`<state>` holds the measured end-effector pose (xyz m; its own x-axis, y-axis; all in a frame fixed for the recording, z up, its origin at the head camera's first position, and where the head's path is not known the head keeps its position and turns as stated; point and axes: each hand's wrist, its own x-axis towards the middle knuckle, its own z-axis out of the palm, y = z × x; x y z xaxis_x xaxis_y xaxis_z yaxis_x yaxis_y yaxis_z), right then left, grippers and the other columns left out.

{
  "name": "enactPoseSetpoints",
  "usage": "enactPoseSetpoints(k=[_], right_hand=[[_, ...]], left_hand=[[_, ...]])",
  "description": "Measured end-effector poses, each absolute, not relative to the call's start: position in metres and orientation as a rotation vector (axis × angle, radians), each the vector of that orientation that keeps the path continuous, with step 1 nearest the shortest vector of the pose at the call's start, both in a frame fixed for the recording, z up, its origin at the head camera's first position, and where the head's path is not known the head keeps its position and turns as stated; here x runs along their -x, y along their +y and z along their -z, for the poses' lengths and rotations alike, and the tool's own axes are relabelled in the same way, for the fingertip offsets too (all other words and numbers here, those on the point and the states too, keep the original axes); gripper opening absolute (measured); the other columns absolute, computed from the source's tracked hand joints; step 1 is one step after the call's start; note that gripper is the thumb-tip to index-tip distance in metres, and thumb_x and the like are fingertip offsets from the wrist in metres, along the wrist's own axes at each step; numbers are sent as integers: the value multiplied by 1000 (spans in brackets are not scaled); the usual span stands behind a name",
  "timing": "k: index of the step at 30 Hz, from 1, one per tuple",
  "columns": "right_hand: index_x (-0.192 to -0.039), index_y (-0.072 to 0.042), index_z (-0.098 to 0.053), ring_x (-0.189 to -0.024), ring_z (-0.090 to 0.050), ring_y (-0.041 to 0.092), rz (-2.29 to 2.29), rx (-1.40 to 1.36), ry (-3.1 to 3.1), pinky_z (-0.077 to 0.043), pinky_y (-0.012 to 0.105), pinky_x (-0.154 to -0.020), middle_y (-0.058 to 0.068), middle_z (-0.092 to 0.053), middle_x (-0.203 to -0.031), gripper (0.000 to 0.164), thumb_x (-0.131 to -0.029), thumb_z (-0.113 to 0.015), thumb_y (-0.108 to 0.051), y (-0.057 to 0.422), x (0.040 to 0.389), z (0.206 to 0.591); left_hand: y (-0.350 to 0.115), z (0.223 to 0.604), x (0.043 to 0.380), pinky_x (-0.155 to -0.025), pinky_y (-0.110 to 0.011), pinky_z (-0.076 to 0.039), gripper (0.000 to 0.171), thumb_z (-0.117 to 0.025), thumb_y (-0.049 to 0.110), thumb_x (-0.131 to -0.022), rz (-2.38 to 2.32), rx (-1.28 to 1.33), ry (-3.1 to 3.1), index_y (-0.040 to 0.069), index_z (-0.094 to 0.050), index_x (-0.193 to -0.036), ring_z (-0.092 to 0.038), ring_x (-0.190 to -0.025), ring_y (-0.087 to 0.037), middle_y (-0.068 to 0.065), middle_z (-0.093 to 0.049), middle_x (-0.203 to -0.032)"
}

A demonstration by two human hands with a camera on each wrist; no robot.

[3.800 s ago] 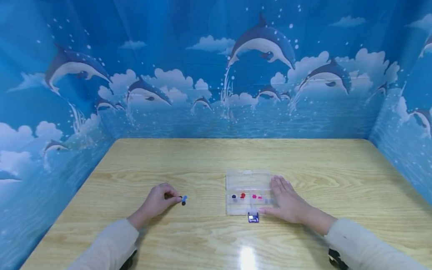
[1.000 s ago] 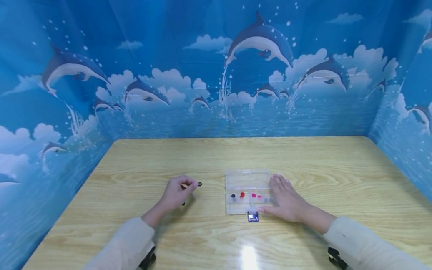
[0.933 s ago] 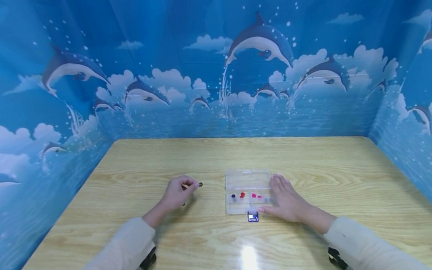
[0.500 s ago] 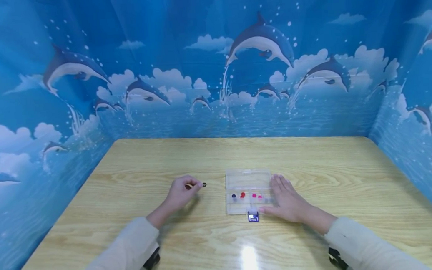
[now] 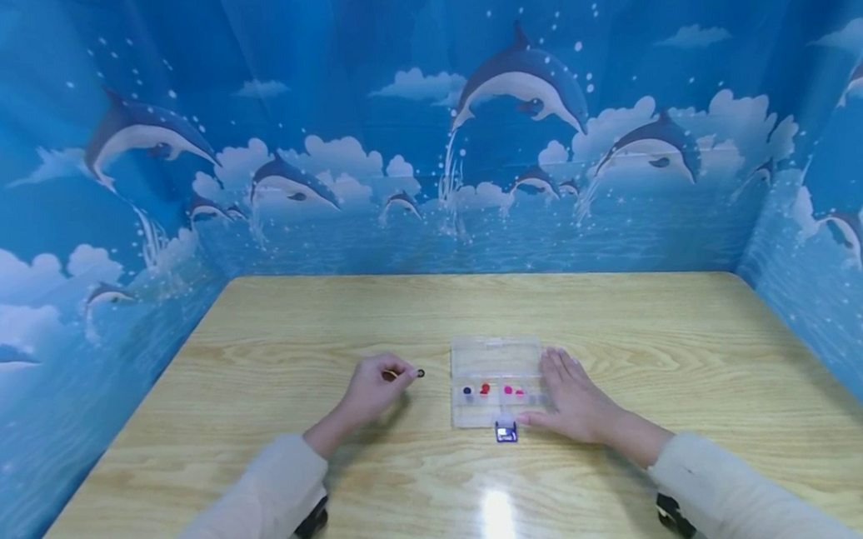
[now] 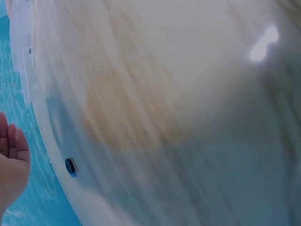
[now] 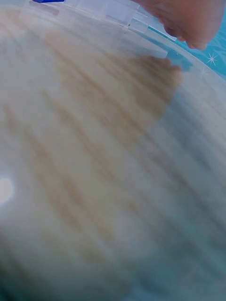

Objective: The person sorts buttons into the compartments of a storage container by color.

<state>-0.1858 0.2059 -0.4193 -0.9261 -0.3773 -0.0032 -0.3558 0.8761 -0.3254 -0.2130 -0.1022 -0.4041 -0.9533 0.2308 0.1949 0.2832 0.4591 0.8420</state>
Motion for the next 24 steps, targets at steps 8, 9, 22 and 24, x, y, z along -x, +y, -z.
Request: enactPoseSetpoints(k=[8,9,22,24], right_hand=[[-141,14,-16,-139,-9,47,490,579,2980,-12,54,-113,33,-12,-149,103,-82,-52,-62,206,187,420],[-141,14,-16,-139,-9,47,490,579,2979,-12,54,-113,33,-12,-149,103,-82,-52,-62,206,187,420],[-141,14,-16,-139,-9,47,494,577,2972,-11,54,-113,32,-12,-149,102,-83,-53,-61,206,186,418],[-141,14,-16,-139,-9,47,493,578,2971,-11,54,-113,32,-12,-149,102,-83,-53,-61,206,186,418]], left_hand=[[-98,406,211,-64,-17,-48,11,-63,7,-85,1514,533,-2664,-3,-67,-84,-56,-72,-10,-14,-66,-85],[-97,406,211,-64,-17,-48,11,-63,7,-85,1515,531,-2667,-3,-67,-85,-55,-72,-10,-13,-65,-84],[-84,409,208,-67,-17,-50,10,-63,6,-84,1550,533,-2701,-3,-67,-85,-58,-73,-12,-14,-66,-84],[-81,410,207,-68,-17,-50,9,-64,6,-84,1549,526,-2709,-2,-67,-84,-58,-74,-12,-13,-67,-84]])
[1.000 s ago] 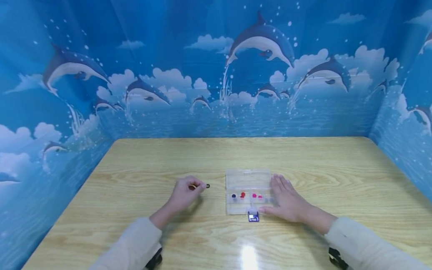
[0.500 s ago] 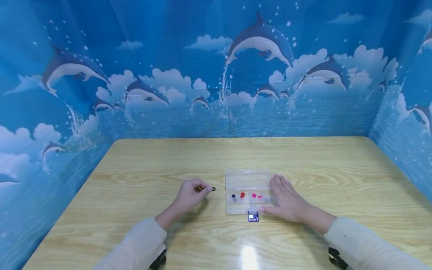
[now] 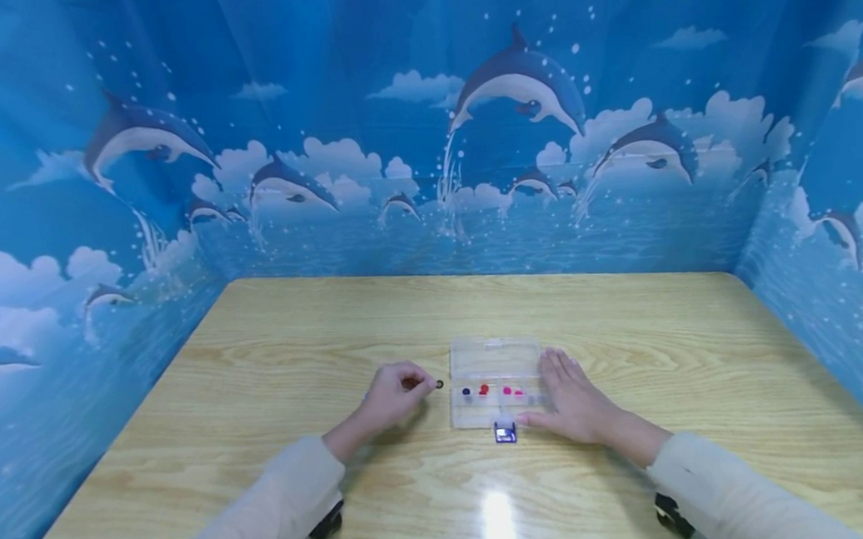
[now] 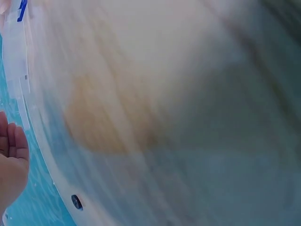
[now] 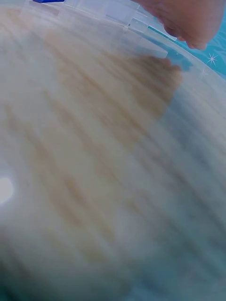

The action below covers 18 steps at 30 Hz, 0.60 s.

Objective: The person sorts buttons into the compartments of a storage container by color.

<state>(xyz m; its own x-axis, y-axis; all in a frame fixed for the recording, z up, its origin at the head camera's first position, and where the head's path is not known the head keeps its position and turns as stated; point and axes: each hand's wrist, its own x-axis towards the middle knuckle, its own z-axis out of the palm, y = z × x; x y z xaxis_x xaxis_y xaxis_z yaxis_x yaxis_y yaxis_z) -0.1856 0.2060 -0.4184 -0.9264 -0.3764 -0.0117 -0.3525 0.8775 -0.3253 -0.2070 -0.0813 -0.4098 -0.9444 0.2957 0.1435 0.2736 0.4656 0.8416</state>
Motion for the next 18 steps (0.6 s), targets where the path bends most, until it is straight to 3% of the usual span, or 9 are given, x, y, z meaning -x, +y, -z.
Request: enactPoseSetpoints(k=[18], right_hand=[[-141,14,-16,-139,-9,47,490,586,2972,-11,54,-113,32,-12,-149,102,-83,-53,-61,207,187,421]], left_hand=[[-66,414,207,-64,-16,-48,8,-65,6,-82,-1524,-633,2621,-1,-67,-80,-54,-70,-8,-11,-66,-79]])
